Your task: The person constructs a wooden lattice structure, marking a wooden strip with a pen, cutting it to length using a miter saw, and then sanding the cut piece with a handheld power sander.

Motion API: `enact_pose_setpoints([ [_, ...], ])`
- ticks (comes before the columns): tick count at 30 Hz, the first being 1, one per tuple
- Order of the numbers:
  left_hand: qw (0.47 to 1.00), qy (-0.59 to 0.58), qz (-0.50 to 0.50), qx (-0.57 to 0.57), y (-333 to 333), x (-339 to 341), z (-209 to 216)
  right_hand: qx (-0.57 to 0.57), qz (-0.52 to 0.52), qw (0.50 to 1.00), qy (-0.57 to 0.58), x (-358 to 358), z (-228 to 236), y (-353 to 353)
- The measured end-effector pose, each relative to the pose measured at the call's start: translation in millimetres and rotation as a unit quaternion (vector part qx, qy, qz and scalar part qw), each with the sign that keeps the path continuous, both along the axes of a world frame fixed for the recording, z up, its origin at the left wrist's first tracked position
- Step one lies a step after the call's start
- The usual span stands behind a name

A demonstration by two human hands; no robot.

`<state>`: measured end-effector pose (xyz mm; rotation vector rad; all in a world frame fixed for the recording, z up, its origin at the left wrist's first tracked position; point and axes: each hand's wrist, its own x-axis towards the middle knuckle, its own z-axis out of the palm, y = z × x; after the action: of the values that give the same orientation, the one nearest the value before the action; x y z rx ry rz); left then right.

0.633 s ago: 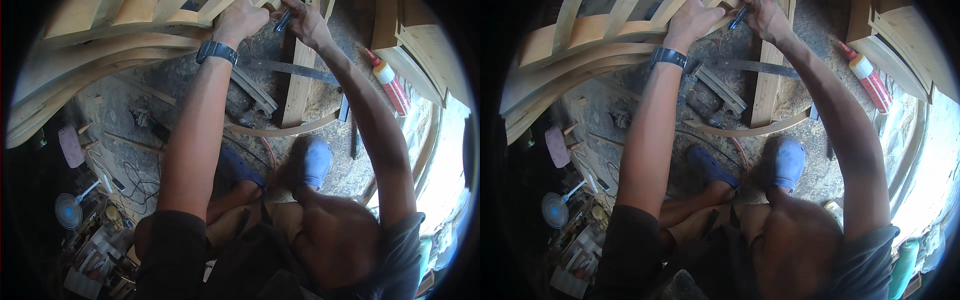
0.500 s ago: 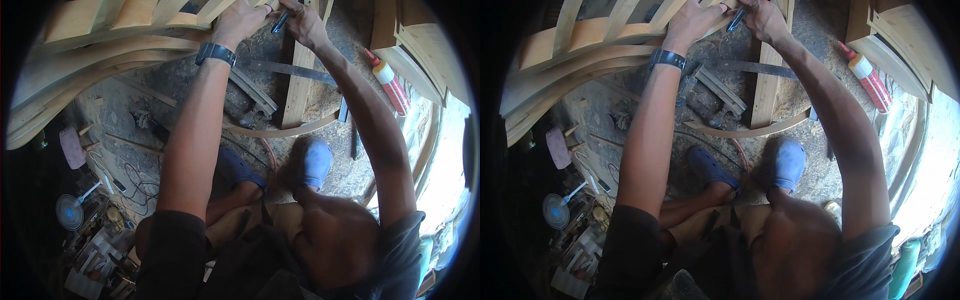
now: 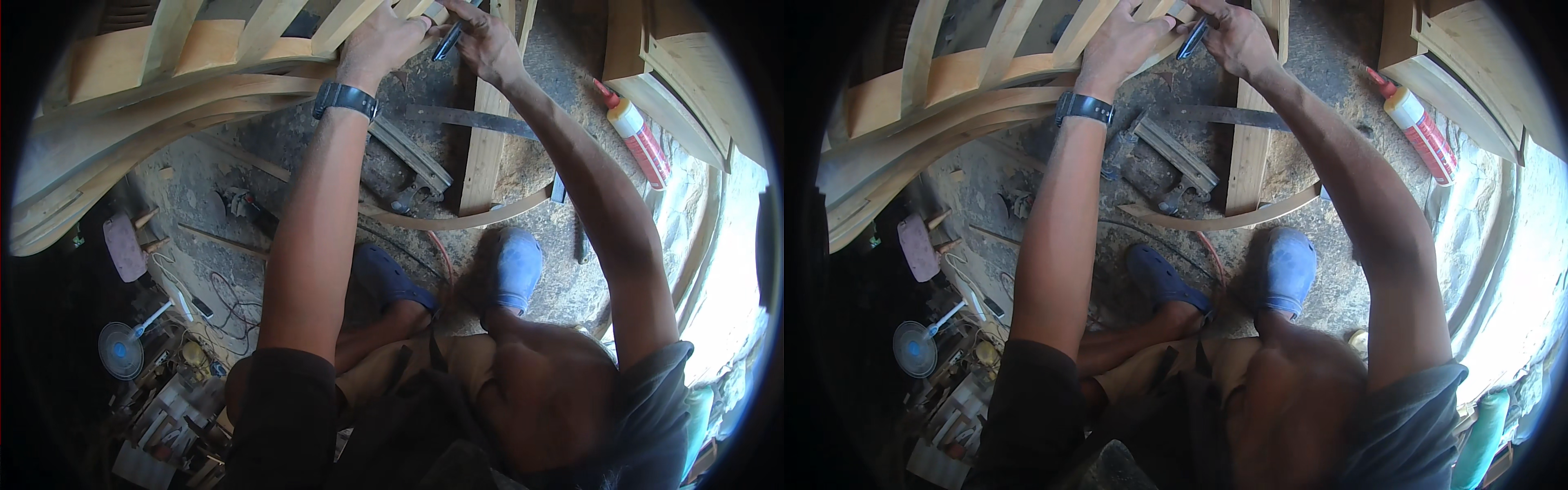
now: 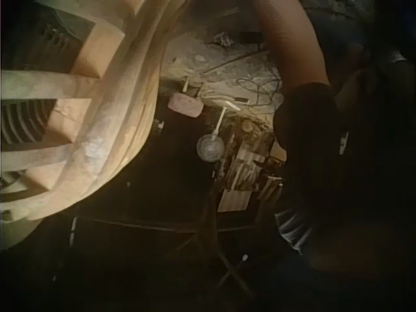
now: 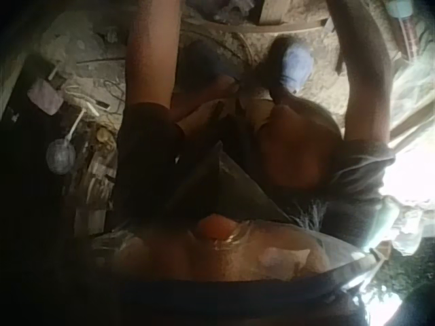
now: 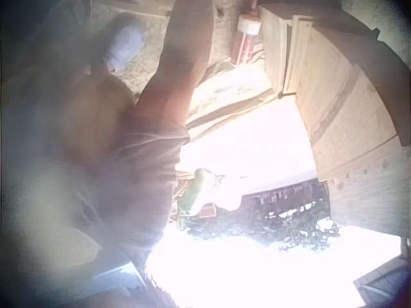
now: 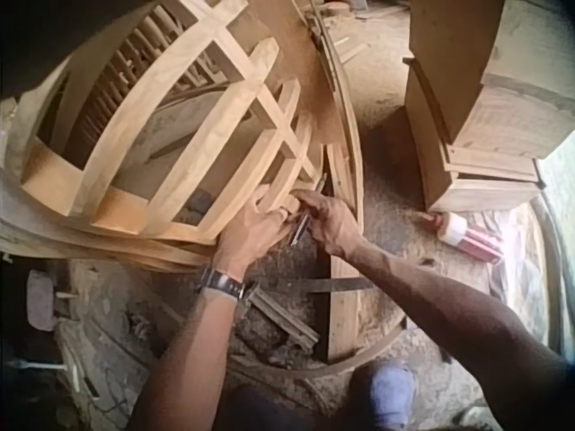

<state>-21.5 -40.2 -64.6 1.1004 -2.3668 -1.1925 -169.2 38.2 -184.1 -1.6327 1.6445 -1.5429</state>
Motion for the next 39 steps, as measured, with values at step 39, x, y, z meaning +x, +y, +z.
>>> enact_pose_setpoints([
  [39, 0.965, 0.02, -0.131, -0.227, -34, 8, -26, -0.052, 0.115, 0.991, -0.049, -10, 9, -6],
])
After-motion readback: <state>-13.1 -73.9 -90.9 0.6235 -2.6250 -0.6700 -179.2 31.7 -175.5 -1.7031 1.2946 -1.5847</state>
